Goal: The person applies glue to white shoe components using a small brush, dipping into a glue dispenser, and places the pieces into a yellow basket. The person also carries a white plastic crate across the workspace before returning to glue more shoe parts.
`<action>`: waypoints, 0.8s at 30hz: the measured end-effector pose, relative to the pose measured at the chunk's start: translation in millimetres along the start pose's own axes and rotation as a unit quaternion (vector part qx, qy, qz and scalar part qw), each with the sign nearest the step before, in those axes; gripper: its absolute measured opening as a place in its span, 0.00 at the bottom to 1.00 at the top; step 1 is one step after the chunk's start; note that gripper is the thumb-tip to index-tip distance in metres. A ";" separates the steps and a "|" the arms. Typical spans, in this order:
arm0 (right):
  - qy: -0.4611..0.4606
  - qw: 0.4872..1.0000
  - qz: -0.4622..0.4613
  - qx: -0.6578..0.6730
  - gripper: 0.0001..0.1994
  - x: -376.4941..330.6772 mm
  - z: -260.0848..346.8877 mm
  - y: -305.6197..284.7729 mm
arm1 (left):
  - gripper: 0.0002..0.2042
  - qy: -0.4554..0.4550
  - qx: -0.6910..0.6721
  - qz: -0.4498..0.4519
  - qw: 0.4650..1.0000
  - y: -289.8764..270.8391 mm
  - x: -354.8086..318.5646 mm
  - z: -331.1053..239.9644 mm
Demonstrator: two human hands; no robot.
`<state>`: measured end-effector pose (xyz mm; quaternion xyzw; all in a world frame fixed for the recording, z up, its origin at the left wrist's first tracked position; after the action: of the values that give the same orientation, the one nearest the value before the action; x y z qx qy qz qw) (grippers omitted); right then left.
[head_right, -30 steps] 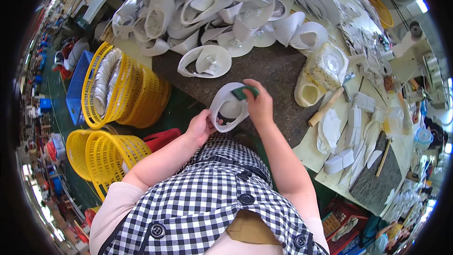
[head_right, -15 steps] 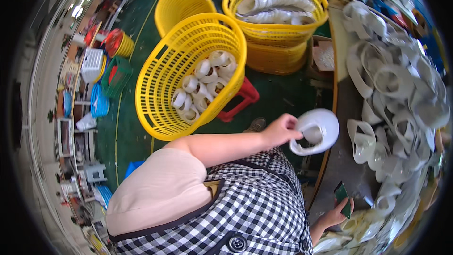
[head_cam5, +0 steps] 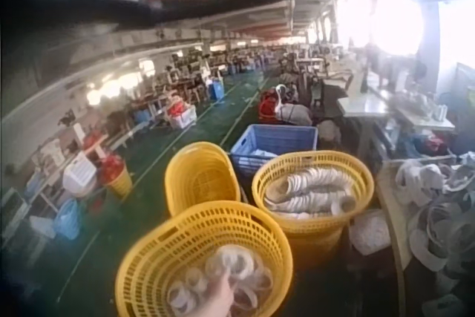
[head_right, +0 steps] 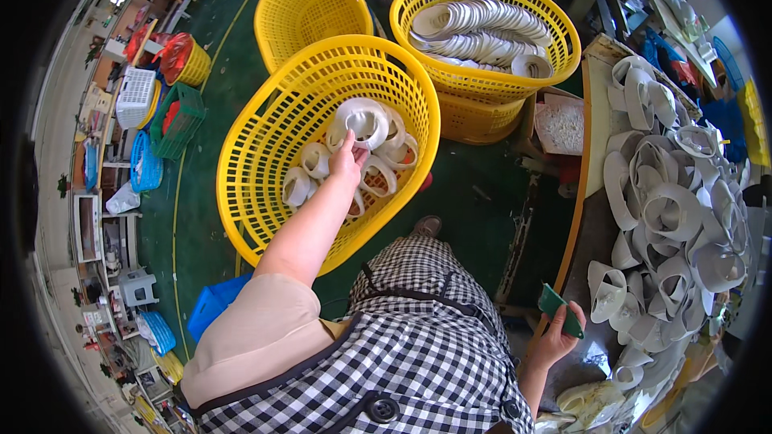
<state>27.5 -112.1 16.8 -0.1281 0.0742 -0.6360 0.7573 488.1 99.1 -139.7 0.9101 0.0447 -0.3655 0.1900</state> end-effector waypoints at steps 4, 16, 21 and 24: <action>0.029 0.998 -0.019 -0.043 0.08 -14.6 8.7 2.9 | 0.14 -0.039 -0.012 0.003 0.999 -4.9 12.4 39.8; 0.086 0.993 -0.066 -0.055 0.10 -35.7 4.6 4.3 | 0.28 -0.046 0.358 -0.142 0.922 -2.3 39.1 97.0; 0.086 0.993 -0.057 -0.058 0.10 -38.9 8.1 5.8 | 0.32 0.007 0.458 -0.025 0.889 10.9 32.9 86.4; 0.077 0.994 -0.046 -0.056 0.10 -40.7 8.8 7.1 | 0.33 -0.009 0.480 -0.010 0.877 17.7 36.8 83.4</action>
<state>29.3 -70.1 21.1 -0.1242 0.1621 -0.6727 0.7112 464.8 49.1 -214.4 0.8861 -0.1290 -0.3517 -0.2728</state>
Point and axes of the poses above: each hand's wrist, its own x-axis towards the middle knuckle, its own y-axis out of the palm, z = x × y, the point moved 4 cm from there along x, towards the middle knuckle, and after that the axes turned 3 degrees about -y, right-handed, at the moved point
